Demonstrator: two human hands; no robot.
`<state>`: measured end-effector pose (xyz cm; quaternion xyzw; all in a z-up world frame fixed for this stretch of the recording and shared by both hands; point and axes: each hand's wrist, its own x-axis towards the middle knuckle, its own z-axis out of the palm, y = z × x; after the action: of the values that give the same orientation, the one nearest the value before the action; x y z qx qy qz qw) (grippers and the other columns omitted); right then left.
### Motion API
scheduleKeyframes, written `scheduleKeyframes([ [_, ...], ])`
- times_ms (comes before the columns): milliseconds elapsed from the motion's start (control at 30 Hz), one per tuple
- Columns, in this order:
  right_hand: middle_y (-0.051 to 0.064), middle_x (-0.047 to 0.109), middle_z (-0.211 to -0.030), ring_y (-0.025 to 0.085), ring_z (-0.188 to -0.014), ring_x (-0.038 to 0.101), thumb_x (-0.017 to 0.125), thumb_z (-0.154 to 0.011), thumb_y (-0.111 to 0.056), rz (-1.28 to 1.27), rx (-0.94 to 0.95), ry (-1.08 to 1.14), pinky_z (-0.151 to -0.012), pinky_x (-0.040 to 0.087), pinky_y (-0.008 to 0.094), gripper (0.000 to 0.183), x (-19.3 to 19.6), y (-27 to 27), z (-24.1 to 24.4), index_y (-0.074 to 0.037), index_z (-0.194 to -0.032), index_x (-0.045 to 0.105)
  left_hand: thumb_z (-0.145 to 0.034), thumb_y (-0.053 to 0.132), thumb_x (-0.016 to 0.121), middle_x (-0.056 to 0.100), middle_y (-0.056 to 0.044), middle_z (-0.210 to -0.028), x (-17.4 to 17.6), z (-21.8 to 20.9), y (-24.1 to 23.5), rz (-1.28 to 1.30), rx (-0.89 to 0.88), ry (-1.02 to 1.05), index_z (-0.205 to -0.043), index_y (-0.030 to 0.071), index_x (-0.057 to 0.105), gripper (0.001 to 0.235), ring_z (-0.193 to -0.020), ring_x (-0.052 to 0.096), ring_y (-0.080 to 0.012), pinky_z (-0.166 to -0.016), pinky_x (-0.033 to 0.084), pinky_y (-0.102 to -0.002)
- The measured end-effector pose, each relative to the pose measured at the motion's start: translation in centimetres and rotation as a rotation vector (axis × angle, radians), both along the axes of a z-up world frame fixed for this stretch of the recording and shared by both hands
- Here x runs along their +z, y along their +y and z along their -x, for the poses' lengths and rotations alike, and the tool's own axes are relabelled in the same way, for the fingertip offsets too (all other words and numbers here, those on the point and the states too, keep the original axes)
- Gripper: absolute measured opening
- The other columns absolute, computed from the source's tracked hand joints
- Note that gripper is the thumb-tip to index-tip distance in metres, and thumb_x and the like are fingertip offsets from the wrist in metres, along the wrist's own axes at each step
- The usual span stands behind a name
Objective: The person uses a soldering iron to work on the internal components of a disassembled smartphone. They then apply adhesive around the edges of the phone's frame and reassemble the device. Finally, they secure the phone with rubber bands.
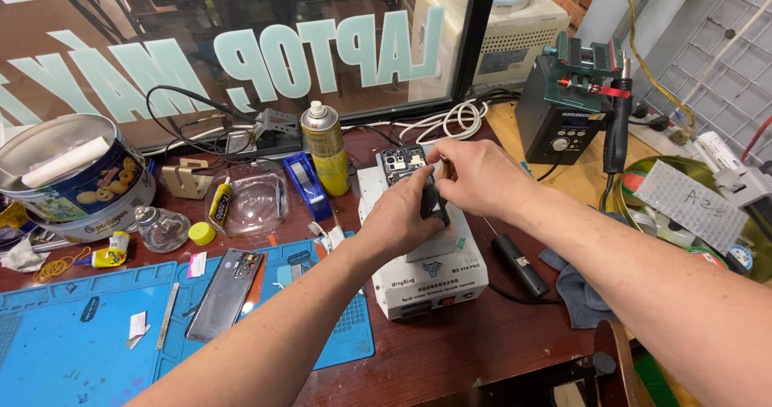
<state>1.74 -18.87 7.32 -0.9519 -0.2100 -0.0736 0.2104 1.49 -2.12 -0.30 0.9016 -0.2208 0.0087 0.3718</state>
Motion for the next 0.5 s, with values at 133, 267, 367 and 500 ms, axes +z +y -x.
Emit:
scheduleKeyframes([
  [133, 0.012, 0.076, -0.091, 0.034, -0.09, 0.073, 0.074, -0.084, -0.033, 0.109, -0.126, 0.088, -0.082, 0.056, 0.047, 0.041, -0.13, -0.45, -0.17, -0.014, -0.119, 0.062, -0.069, 0.022, 0.085, 0.063, -0.021, -0.129, 0.0, -0.02, 0.09, -0.005, 0.007, 0.014, -0.146, 0.006, 0.042, 0.089, -0.12, 0.061, -0.036, -0.102, 0.049, -0.042],
  [267, 0.01, 0.076, -0.093, 0.032, -0.087, 0.076, 0.07, -0.084, -0.027, -0.052, -0.051, 0.08, -0.081, 0.058, 0.045, 0.044, -0.58, -0.69, 0.09, -0.013, -0.122, 0.056, -0.069, 0.023, 0.085, 0.064, -0.019, -0.129, -0.02, 0.02, 0.05, 0.014, 0.017, 0.028, -0.145, 0.006, 0.045, 0.088, -0.121, 0.062, -0.0349, -0.103, 0.049, -0.041],
  [367, 0.013, 0.076, -0.093, 0.034, -0.09, 0.073, 0.071, -0.085, -0.029, 0.032, -0.096, 0.082, -0.081, 0.056, 0.047, 0.046, -0.73, -0.59, 0.25, -0.014, -0.125, 0.054, -0.068, 0.022, 0.085, 0.064, -0.019, -0.129, 0.05, 0.1, 0.15, 0.032, 0.015, 0.021, -0.144, 0.005, 0.045, 0.088, -0.12, 0.062, -0.0349, -0.102, 0.049, -0.041],
  [500, 0.015, 0.076, -0.092, 0.035, -0.092, 0.075, 0.067, -0.085, -0.02, -0.091, -0.037, 0.075, -0.082, 0.057, 0.046, 0.043, -0.72, -0.34, 0.32, -0.013, -0.126, 0.054, -0.068, 0.022, 0.085, 0.065, -0.019, -0.127, 0.29, 0.24, 0.17, 0.009, 0.024, 0.044, -0.142, 0.005, 0.047, 0.085, -0.118, 0.063, -0.0344, -0.101, 0.05, -0.041],
])
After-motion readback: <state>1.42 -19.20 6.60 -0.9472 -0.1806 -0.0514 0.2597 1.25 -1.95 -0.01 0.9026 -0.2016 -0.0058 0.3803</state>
